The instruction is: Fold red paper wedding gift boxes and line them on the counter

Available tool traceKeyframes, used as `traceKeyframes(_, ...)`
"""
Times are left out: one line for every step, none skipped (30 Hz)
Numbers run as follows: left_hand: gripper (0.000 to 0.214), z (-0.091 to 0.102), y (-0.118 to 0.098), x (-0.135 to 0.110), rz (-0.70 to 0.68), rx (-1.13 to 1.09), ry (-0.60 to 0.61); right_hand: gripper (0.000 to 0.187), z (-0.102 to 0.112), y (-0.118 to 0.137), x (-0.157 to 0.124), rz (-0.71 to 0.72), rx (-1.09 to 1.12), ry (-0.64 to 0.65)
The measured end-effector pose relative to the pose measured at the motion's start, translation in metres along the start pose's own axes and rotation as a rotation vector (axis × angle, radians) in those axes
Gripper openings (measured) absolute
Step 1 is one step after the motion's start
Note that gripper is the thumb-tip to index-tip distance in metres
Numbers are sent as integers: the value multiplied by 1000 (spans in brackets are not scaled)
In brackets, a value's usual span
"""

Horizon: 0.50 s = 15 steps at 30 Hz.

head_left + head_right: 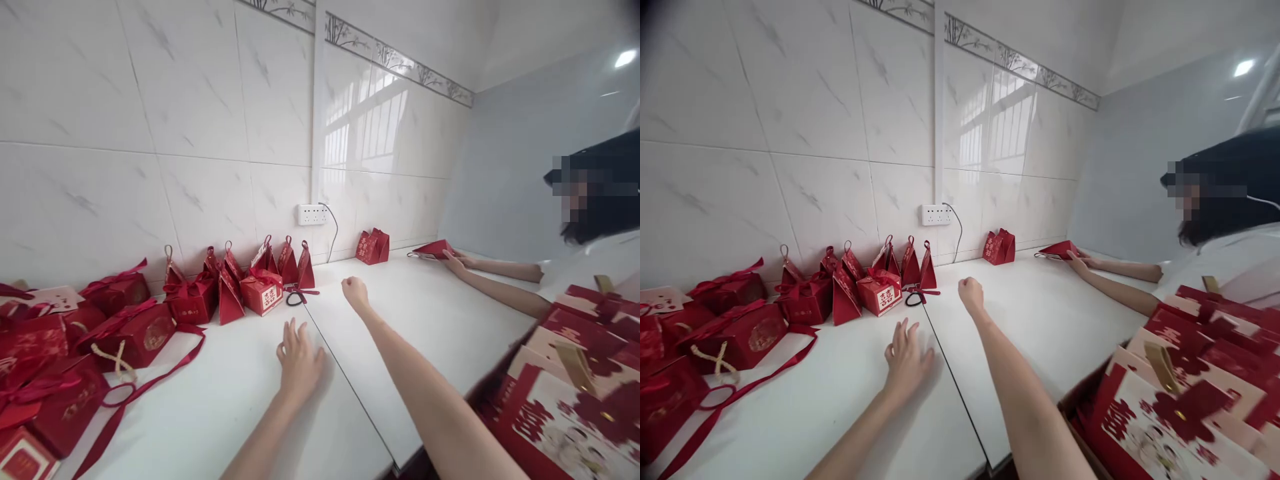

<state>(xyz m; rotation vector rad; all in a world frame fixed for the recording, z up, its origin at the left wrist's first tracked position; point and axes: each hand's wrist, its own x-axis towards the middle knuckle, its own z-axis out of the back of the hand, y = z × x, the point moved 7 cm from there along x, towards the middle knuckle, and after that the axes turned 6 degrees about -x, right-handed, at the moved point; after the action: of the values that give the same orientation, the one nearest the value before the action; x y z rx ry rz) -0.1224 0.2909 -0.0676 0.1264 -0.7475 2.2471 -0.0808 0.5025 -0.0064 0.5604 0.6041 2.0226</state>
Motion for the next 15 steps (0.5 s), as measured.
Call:
traceKeyframes(52, -5, -8, 3, -21, 3, 21, 27, -2, -11, 18, -30, -48, 7)
traceKeyframes(54, -10, -13, 5, -41, 9, 43, 28, -3, -23, 34, -58, -94, 12)
traceKeyframes(56, -14, -17, 6, -51, 16, 69, 28, -2, -34, 49, -84, -137, 13)
traceKeyframes(58, -18, -18, 6, -52, 23, 94, 29, 0, -45, 64, -105, -178, 10)
traceKeyframes(60, -22, -16, 6, -45, 31, 114, 29, 3, -55, 79, -120, -216, 4)
traceKeyframes(61, -25, -13, 6, -34, 37, 121, 30, 7, -63, 94, -127, -252, -7)
traceKeyframes(61, -28, -10, 6, -28, 40, 113, 30, 12, -69, 110, -124, -286, -21)
traceKeyframes(61, -31, -7, 6, -36, 38, 93, 31, 17, -73, 127, -117, -318, -39)
traceKeyframes(61, -34, -4, 6, -57, 35, 64, 32, 22, -76, 143, -107, -347, -59)
traceKeyframes(61, -38, -2, 6, -78, 32, 27, 32, 27, -76, 158, -95, -373, -83)
traceKeyframes(61, -42, 1, 6, -91, 33, -16, 33, 32, -76, 173, -84, -397, -109)
traceKeyframes(62, -45, 3, 5, -92, 39, -60, 33, 37, -74, 186, -72, -419, -137)
traceKeyframes(63, -49, 5, 5, -80, 48, -103, 33, 42, -70, 198, -55, -438, -165)
traceKeyframes(64, -52, 8, 3, -61, 60, -142, 34, 47, -65, 207, -31, -456, -191)
traceKeyframes(65, -56, 9, 2, -43, 70, -174, 35, 51, -58, 213, 6, -474, -214)
